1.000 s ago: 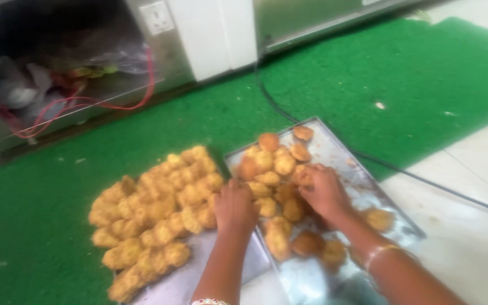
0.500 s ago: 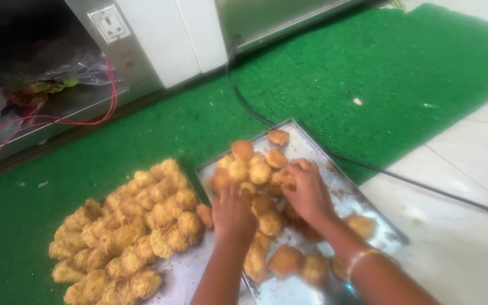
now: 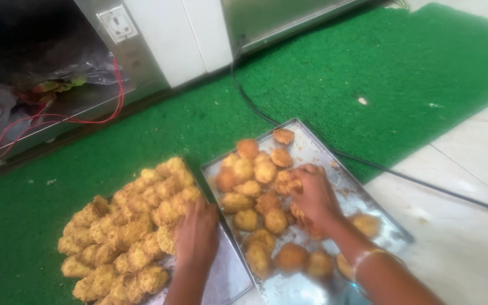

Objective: The person sits on the floor and transfers fried snack pieces by hand from a full metal tray, placing them one at a time into neat rows on a second tray. The person continues filling rows until the source tray is nearly empty.

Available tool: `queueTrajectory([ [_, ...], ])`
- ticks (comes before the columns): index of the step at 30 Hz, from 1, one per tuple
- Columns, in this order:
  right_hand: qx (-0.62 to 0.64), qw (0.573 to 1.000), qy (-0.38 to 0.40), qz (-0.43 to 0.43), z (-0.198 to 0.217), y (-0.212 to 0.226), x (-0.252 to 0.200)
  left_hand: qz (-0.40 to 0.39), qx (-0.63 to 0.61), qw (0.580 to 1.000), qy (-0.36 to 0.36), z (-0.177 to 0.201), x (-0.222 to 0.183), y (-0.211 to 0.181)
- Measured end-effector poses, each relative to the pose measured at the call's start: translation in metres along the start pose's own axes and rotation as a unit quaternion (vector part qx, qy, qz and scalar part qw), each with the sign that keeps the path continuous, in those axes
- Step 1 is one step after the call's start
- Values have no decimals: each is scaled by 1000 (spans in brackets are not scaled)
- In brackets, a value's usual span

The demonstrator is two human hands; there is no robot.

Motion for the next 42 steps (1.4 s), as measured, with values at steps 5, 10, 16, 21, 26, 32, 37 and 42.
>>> queueTrajectory([
  [5, -20, 999, -18, 43, 5, 20, -2, -69, -1, 995, -70, 29, -7, -11],
  [10, -14, 996, -33, 81, 4, 38, -4, -37, -56, 995, -79, 30, 9, -25],
  [16, -50, 989, -63, 126, 1, 28, -4, -94, -17, 989, -117, -2, 39, -58],
  [21, -135, 989, -24, 49, 3, 21, -6, -9, -72, 997, 35, -17, 35, -79],
  [26, -162, 986, -9, 49, 3, 18, -5, 28, -90, 993, 76, -6, 28, -81],
  [32, -143, 990, 9, 10, 11, 23, -8, 11, -58, 996, 69, -2, 35, -82],
  [37, -105, 993, -50, 11, 17, 28, -9, 3, -111, 992, -59, 2, 37, -90],
  [42, -34, 991, -114, 67, 23, 50, -11, 81, -309, 947, -30, 9, 34, -93],
])
Point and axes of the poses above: each hand's wrist, its own x-axis towards the middle knuckle, its own z-axis out of the back of the hand, y = z × x, the point moved 6 cm from there along x, towards the middle knuckle, and after that the axes turned 7 degrees about -y, right-handed, at the moved point
